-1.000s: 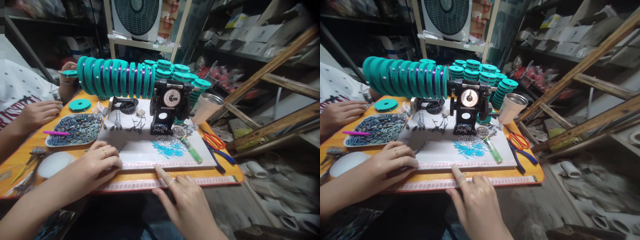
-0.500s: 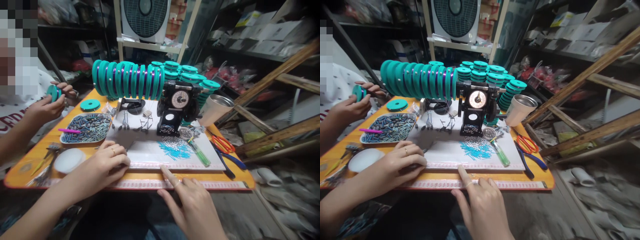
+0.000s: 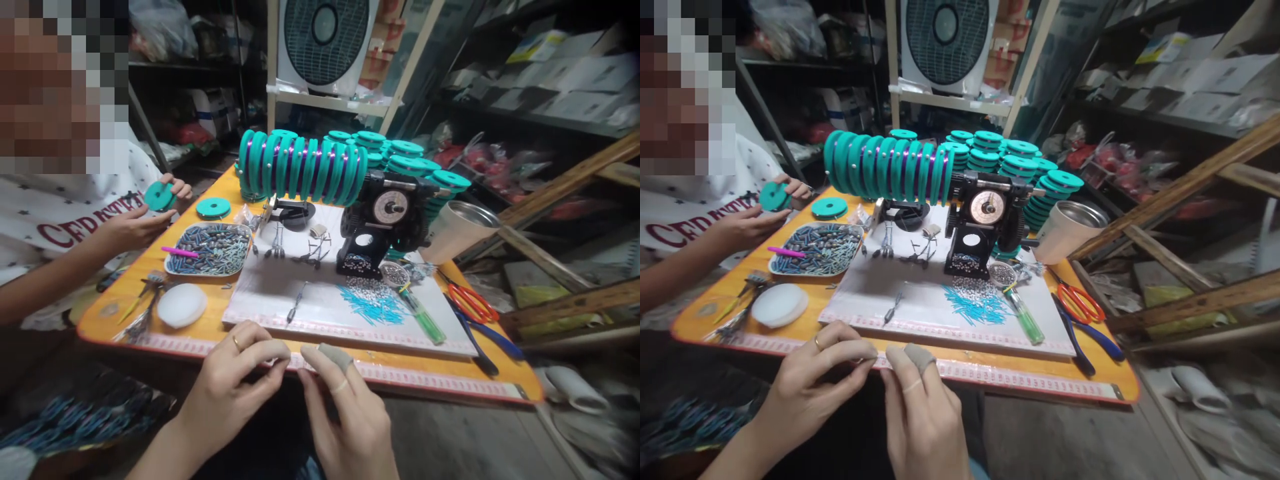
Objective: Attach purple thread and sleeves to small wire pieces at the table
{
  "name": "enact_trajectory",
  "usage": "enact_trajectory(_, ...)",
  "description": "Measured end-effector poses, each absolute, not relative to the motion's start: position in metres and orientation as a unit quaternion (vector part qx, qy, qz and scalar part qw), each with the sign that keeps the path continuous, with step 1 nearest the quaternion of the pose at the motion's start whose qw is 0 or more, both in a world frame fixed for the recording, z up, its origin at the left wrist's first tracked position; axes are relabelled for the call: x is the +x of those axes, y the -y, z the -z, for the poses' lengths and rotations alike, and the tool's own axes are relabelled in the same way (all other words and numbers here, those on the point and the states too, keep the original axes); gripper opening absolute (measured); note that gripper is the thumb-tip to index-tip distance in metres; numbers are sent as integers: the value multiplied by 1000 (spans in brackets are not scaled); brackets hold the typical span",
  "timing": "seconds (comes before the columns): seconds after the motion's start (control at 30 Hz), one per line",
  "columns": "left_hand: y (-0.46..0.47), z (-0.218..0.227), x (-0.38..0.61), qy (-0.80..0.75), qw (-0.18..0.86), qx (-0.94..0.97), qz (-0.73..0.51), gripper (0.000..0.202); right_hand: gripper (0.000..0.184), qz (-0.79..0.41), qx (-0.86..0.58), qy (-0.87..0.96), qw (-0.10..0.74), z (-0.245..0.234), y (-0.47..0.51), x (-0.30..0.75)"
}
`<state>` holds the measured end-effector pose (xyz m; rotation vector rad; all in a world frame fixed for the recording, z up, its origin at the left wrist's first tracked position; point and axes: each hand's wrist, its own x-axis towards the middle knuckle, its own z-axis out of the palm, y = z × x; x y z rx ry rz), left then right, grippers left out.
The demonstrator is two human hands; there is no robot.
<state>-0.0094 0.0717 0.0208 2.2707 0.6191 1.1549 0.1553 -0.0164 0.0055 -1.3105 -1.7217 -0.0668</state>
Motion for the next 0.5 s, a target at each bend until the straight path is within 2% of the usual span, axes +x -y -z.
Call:
enact_trajectory(0.13, -67, -18, -9, -229, 280, 816, -451, 21, 18, 30, -517, 678, 521, -3, 10, 149)
enact_trajectory(0.27, -59, -13, -8, -259, 336, 777, -466, 19, 17, 20, -513, 690, 510, -3, 11, 146)
enact_trajectory(0.43, -45, -9, -1, -345, 609, 562, -440, 7, 17, 0, -507, 708, 491, -3, 15, 148)
enact_trajectory(0.5, -43, -10, 3, -351, 678, 477, -436, 8, 18, -3, -507, 711, 486, -3, 16, 149)
